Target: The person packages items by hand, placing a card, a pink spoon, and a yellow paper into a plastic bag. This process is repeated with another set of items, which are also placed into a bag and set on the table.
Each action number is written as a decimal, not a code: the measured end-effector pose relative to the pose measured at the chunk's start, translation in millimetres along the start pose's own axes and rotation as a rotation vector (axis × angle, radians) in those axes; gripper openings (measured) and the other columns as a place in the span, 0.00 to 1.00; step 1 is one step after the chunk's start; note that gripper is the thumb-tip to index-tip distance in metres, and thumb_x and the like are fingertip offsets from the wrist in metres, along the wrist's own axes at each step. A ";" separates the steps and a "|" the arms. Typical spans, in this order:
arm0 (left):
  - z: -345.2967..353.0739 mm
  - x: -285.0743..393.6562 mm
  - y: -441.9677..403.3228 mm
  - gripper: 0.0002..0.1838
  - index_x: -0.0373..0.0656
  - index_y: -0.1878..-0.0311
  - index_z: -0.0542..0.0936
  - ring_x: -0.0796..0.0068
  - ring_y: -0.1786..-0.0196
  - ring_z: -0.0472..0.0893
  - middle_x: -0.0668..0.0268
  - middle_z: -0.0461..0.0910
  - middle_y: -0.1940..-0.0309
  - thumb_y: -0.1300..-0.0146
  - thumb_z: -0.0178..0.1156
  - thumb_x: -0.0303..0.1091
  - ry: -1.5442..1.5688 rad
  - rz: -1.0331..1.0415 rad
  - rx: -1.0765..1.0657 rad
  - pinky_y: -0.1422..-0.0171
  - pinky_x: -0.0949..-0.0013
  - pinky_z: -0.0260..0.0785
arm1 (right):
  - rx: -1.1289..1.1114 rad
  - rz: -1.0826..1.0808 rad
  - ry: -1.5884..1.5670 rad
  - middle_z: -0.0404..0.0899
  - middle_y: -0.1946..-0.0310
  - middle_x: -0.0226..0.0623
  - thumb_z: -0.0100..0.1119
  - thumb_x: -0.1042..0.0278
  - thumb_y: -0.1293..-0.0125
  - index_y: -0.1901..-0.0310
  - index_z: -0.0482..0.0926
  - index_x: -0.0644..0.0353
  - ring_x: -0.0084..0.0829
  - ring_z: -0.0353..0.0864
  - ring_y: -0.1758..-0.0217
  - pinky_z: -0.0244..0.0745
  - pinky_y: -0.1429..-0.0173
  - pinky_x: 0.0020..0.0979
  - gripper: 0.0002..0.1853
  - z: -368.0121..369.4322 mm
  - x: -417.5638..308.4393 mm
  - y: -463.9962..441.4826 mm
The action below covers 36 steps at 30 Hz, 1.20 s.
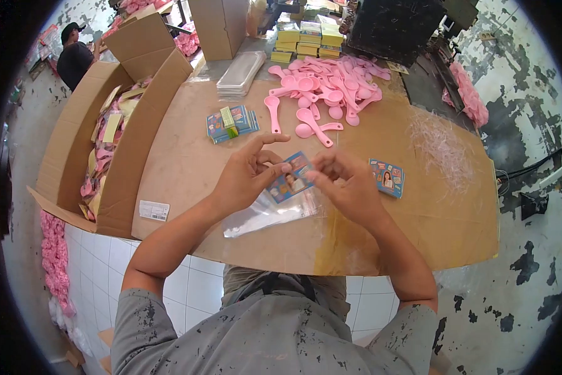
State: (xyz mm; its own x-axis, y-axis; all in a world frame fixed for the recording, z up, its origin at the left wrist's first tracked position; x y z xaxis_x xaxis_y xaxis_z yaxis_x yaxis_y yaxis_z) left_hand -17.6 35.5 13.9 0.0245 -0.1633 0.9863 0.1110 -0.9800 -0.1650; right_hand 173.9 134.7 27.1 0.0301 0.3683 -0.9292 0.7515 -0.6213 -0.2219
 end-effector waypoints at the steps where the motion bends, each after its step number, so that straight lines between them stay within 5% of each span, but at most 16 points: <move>1: 0.5 -1.5 -0.1 0.26 0.39 0.27 0.69 0.81 0.57 0.87 0.60 0.89 0.58 0.24 0.64 0.25 -0.029 -0.006 -0.004 0.53 0.73 0.80 | -0.024 -0.012 0.016 0.85 0.60 0.30 0.71 0.76 0.31 0.46 0.82 0.66 0.16 0.81 0.60 0.77 0.56 0.23 0.14 4.1 0.0 1.0; 9: -2.0 -5.8 -0.6 0.29 0.40 0.24 0.66 0.81 0.54 0.85 0.59 0.89 0.56 0.24 0.64 0.26 -0.085 -0.067 -0.090 0.50 0.73 0.79 | 0.019 -0.029 -0.155 0.83 0.59 0.30 0.71 0.72 0.30 0.45 0.83 0.65 0.20 0.80 0.58 0.75 0.56 0.24 0.15 10.4 15.4 -16.5; 12: -5.6 -7.4 -2.0 0.29 0.40 0.23 0.65 0.82 0.55 0.84 0.60 0.89 0.56 0.23 0.63 0.26 -0.148 -0.070 -0.102 0.50 0.74 0.76 | -0.254 -0.211 0.262 0.84 0.58 0.33 0.69 0.65 0.27 0.45 0.85 0.61 0.24 0.80 0.56 0.76 0.53 0.29 0.14 5.6 -1.6 -30.3; 15: -6.8 -4.7 -2.1 0.29 0.41 0.23 0.65 0.84 0.55 0.84 0.62 0.89 0.56 0.23 0.63 0.27 -0.217 -0.119 -0.095 0.51 0.75 0.75 | -0.043 -0.008 0.332 0.83 0.56 0.37 0.68 0.62 0.28 0.46 0.85 0.57 0.33 0.80 0.52 0.76 0.49 0.36 0.13 -14.2 19.6 -58.5; 18: -10.3 -14.5 -5.4 0.28 0.41 0.23 0.66 0.85 0.54 0.83 0.63 0.89 0.56 0.23 0.62 0.27 -0.138 -0.057 -0.075 0.52 0.76 0.75 | 0.185 -0.244 0.972 0.82 0.57 0.41 0.68 0.65 0.31 0.48 0.85 0.59 0.41 0.80 0.49 0.76 0.45 0.41 0.13 -16.7 40.3 -75.3; 21: -12.8 -9.5 -4.8 0.28 0.40 0.23 0.66 0.86 0.54 0.83 0.64 0.89 0.57 0.22 0.62 0.26 -0.079 -0.117 -0.084 0.51 0.77 0.75 | 0.215 -0.311 1.045 0.82 0.59 0.42 0.68 0.68 0.34 0.48 0.85 0.60 0.48 0.79 0.47 0.73 0.40 0.46 0.14 -11.0 46.2 -74.2; 30: -10.7 0.4 -5.2 0.27 0.38 0.25 0.67 0.87 0.54 0.82 0.66 0.87 0.57 0.23 0.63 0.26 0.129 -0.011 -0.060 0.49 0.77 0.75 | -0.088 0.006 0.225 0.78 0.68 0.26 0.60 0.70 0.23 0.50 0.83 0.63 0.17 0.75 0.66 0.71 0.61 0.24 0.08 -37.4 -1.8 -46.4; 33: -11.1 -6.8 -6.2 0.27 0.38 0.25 0.67 0.86 0.54 0.83 0.65 0.87 0.57 0.23 0.63 0.26 0.088 -0.019 -0.053 0.50 0.77 0.75 | -0.109 0.161 0.061 0.75 0.70 0.23 0.57 0.70 0.21 0.51 0.84 0.62 0.15 0.73 0.68 0.67 0.63 0.22 0.08 -52.8 -0.6 -36.1; 36: -12.1 -3.6 -4.3 0.28 0.38 0.26 0.68 0.86 0.54 0.83 0.65 0.87 0.56 0.24 0.64 0.25 0.001 -0.064 -0.073 0.51 0.77 0.75 | -0.048 0.025 -0.015 0.74 0.71 0.22 0.54 0.70 0.20 0.52 0.83 0.61 0.14 0.70 0.70 0.65 0.65 0.21 0.08 -62.7 -4.0 -34.6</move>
State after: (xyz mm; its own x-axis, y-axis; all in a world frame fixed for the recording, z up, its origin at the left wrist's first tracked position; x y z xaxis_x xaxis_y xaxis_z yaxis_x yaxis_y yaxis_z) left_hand -30.2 38.8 11.2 0.0184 -0.1004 0.9948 0.0394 -0.9941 -0.1010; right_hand 189.1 198.1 57.0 0.0393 0.3422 -0.9388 0.7815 -0.5959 -0.1845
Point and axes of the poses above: each hand's wrist, its own y-axis away from the middle knuckle, its own z-axis out of the palm, x = y × z, the point moved 4 cm from there along -y, towards the middle knuckle
